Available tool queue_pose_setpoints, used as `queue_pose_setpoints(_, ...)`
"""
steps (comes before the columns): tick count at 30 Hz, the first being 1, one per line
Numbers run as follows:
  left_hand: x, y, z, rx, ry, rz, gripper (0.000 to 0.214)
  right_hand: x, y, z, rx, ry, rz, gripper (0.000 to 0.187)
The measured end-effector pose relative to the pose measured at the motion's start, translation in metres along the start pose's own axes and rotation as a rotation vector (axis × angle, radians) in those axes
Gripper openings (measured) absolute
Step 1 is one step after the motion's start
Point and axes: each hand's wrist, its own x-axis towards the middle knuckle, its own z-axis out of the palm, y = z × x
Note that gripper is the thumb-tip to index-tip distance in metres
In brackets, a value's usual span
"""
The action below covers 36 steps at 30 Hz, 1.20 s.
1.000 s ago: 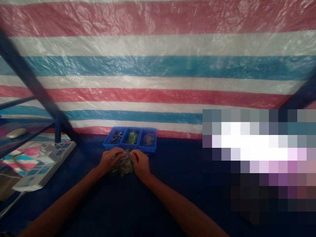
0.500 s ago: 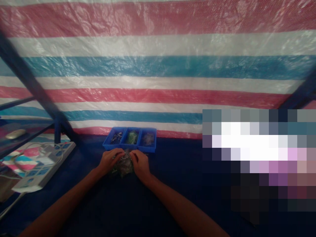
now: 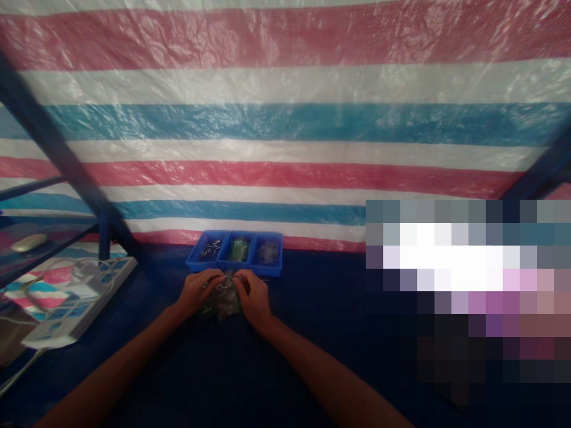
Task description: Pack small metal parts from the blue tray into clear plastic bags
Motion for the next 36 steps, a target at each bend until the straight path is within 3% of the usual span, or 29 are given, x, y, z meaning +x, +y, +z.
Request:
queue_pose_setpoints(27,0.0,0.002,0.0,0.002,0.034,0.022,0.017,0.002,0.001,0.001,-0.026,-0.007,-0.026,0.02)
queue_pose_setpoints(36,0.002,0.019,-0.006,-0.047,0.114,0.002,0.012,0.003,0.003,0.001,0.003,-0.023,-0.073,0.02)
